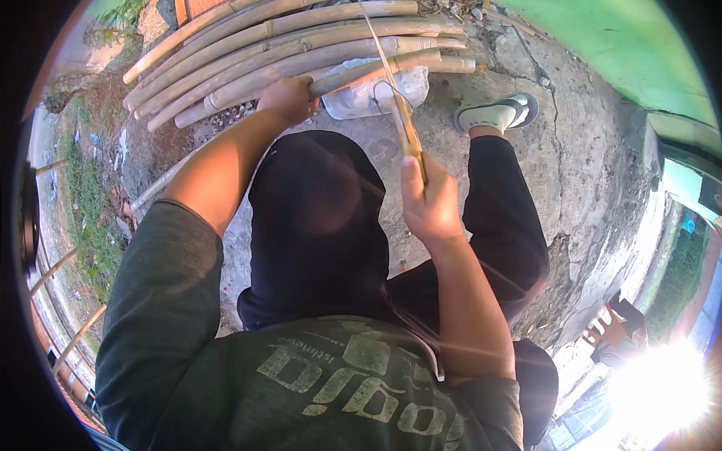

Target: The recorder uses a hand saw to cut through a bamboo pole on the ground.

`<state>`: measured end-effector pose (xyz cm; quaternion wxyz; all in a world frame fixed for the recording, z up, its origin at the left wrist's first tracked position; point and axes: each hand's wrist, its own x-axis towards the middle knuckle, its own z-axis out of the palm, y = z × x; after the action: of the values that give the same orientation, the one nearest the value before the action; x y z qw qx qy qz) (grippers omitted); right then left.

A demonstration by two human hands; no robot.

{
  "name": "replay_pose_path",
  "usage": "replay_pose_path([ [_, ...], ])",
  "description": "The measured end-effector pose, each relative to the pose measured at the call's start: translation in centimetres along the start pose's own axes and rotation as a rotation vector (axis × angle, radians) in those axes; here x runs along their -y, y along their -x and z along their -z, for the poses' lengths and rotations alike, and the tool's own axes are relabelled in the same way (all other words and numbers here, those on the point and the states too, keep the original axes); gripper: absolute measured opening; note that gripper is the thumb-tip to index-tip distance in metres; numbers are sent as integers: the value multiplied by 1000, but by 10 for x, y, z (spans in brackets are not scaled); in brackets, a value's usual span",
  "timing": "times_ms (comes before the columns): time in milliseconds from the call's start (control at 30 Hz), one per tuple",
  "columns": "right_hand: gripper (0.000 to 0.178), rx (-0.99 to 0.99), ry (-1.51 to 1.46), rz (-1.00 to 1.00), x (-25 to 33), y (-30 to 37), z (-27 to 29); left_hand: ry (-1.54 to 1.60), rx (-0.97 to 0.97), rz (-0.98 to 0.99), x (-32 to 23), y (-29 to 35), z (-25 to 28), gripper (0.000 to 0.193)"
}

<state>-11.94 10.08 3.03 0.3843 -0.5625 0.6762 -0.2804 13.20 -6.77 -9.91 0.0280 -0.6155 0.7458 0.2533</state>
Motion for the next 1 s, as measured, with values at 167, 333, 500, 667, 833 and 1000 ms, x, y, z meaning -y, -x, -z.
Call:
replay_pose_path([
  [167,40,36,-83,-23,5,114,30,-41,13,75,6,8,10,29],
  [333,44,-3,-172,-128,-4,56,16,-37,-67,2,6,20,4,28],
  [500,38,-20,-179,-118,-7,10,10,-50,-64,-51,4,-1,-2,28],
  [667,37,-21,-158,-20,-16,140,36,1,-15,64,7,7,18,29],
  [833,39,-21,-100,-45,3,10,-8,-32,-136,-65,3,7,-11,28],
  [1000,39,-35,-246,-103,-10,31,16,-16,-2,-43,2,7,-4,29],
])
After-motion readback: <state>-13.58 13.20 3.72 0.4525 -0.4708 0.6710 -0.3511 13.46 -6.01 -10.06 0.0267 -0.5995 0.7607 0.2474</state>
